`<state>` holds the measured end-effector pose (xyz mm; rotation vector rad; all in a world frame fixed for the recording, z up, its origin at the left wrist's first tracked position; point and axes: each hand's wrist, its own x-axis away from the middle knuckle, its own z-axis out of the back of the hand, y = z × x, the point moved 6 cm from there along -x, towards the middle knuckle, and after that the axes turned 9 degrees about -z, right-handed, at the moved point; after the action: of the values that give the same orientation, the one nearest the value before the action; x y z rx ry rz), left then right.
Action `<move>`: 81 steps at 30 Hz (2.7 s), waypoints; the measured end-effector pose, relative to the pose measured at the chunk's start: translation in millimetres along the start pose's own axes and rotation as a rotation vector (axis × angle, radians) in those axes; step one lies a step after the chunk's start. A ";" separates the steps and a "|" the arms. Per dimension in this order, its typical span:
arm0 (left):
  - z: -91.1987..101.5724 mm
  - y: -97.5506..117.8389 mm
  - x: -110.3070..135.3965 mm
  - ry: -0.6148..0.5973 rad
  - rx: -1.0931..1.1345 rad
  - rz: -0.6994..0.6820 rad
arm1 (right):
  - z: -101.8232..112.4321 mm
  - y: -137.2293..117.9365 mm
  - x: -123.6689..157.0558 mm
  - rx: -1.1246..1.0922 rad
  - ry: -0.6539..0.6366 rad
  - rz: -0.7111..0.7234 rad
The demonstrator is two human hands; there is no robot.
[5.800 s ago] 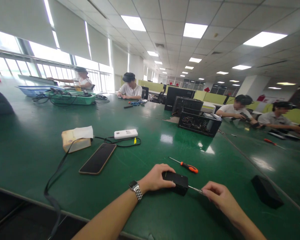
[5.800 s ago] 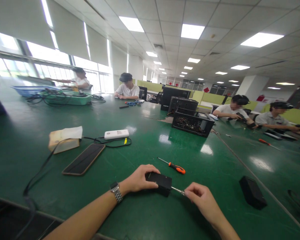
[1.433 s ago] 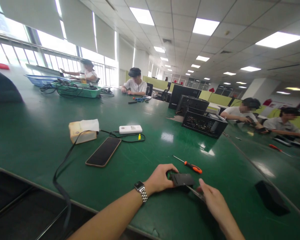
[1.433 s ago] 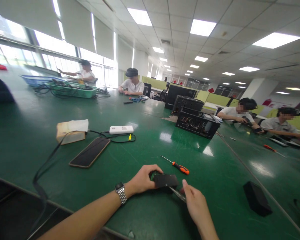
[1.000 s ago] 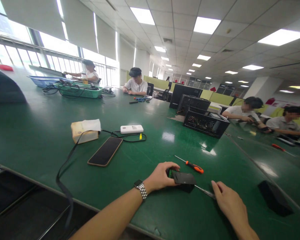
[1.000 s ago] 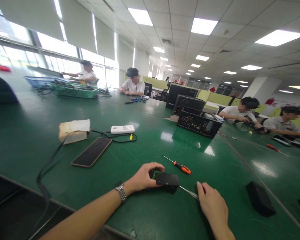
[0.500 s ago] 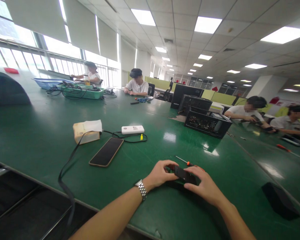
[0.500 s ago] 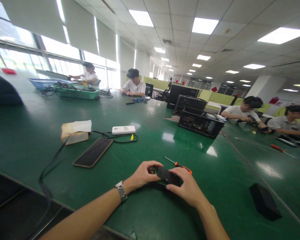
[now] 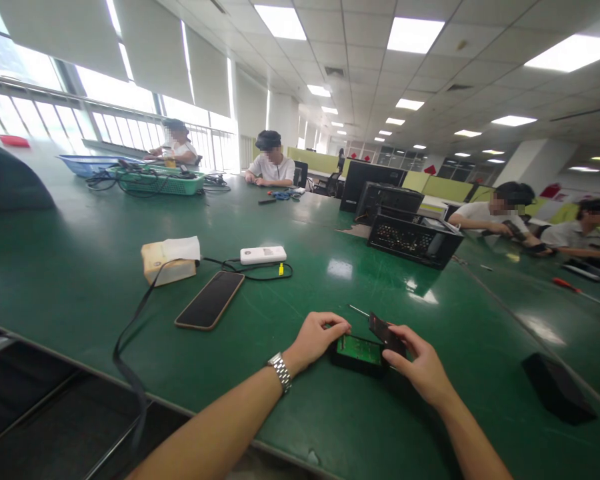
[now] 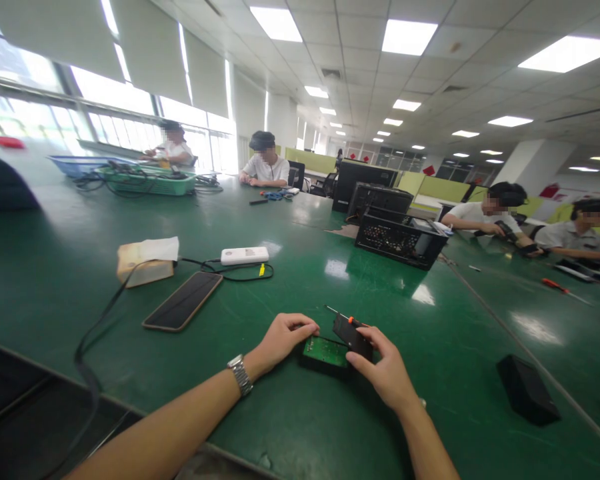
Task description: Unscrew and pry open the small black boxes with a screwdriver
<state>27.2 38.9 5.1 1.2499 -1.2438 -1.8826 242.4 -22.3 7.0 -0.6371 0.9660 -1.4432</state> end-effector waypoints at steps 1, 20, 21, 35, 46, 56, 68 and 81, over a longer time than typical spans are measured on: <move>0.3 0.3 -0.2 0.006 0.008 0.002 | -1.2 -1.6 0.5 0.012 -0.006 0.003; 3.2 -8.4 -1.2 0.078 0.136 0.100 | -25.6 -30.7 1.2 0.214 -0.162 0.180; 3.7 -9.0 -1.1 0.084 0.134 0.105 | -26.9 -31.2 1.1 0.231 -0.166 0.191; 15.5 -9.8 -1.1 0.222 0.069 0.098 | 18.1 -24.6 -3.1 0.322 0.179 0.127; 15.0 -14.3 -1.3 0.222 0.084 0.115 | 179.7 94.3 19.5 0.745 0.634 -0.834; 11.4 -15.6 -1.0 0.162 0.108 0.132 | 173.1 110.2 5.6 0.889 0.568 -0.605; 10.2 -15.5 -1.9 0.135 0.087 0.124 | 182.5 96.4 8.2 0.887 0.618 -0.676; 7.8 -12.0 -3.2 0.089 0.028 0.104 | 189.1 107.5 8.4 0.823 0.555 -0.687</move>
<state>21.9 49.6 -3.5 1.2450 -1.2672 -1.7229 457.0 -58.5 8.9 0.0915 0.4540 -2.5064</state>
